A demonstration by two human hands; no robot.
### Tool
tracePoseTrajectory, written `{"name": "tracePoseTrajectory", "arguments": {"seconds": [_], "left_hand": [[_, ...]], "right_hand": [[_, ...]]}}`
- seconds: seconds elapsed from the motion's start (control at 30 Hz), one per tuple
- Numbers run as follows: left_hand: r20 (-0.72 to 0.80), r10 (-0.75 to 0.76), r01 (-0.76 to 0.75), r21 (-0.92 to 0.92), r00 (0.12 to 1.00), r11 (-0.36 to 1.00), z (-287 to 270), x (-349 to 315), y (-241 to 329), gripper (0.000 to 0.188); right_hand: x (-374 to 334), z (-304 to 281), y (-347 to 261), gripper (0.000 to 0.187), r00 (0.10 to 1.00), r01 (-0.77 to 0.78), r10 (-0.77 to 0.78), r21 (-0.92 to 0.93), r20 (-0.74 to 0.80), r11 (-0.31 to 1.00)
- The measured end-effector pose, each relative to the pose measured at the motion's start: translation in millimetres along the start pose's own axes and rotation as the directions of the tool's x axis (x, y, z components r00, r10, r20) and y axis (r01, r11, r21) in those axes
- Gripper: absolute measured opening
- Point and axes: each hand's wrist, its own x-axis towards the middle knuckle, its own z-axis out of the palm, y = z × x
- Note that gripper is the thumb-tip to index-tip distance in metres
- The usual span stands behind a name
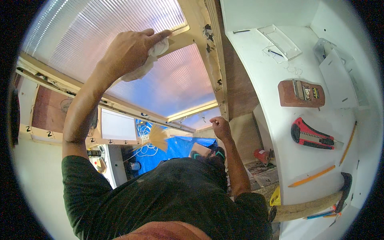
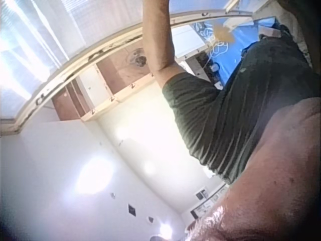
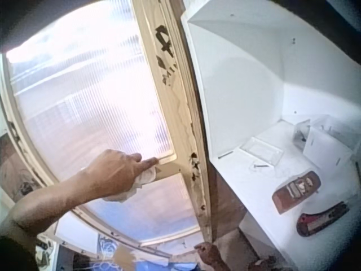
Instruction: The person wipes the wooden frame and corrugated plastic panel of a door with a white cloth, moving the cloth along the edges and surface of the panel.
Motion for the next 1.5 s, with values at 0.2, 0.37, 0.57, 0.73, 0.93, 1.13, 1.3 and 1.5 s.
{"name": "tracePoseTrajectory", "arguments": {"seconds": [0.2,0.37,0.57,0.73,0.93,1.13,1.3,1.5], "left_hand": [[0.025,-0.034,0.032,0.061,0.999,0.998,-9,0,10,0.068],[0.080,0.014,-0.028,0.182,0.997,0.983,-15,0,15,0.072],[0.088,0.028,-0.047,0.211,0.996,0.976,-12,1,17,0.076],[0.090,0.067,-0.080,0.151,0.994,0.985,-21,6,18,0.074],[0.071,0.069,-0.076,0.111,0.995,0.991,-8,1,13,0.073],[0.087,0.075,-0.088,0.150,0.993,0.985,-19,4,14,0.074],[0.065,0.118,-0.128,0.171,0.991,0.977,-24,12,15,0.067],[0.109,0.082,-0.096,0.126,0.991,0.987,-15,13,19,0.064]], "right_hand": [[-10,8,17,0.017,1.000,-0.025,0.025,-0.004,0.016,1.000],[-14,9,29,0.016,0.993,-0.094,0.093,0.010,0.072,0.996],[-28,2,37,0.016,0.993,-0.111,0.112,-0.022,0.046,0.994],[-32,12,61,0.019,0.995,-0.095,0.096,-0.041,0.022,0.995],[-40,16,61,0.019,0.986,-0.159,0.160,-0.030,0.041,0.987],[-51,17,74,0.019,0.970,-0.223,0.226,-0.039,0.089,0.974],[-45,25,92,0.019,0.976,-0.190,0.198,-0.088,0.094,0.978],[-39,27,84,0.020,0.981,-0.168,0.171,-0.046,0.096,0.985]]}}
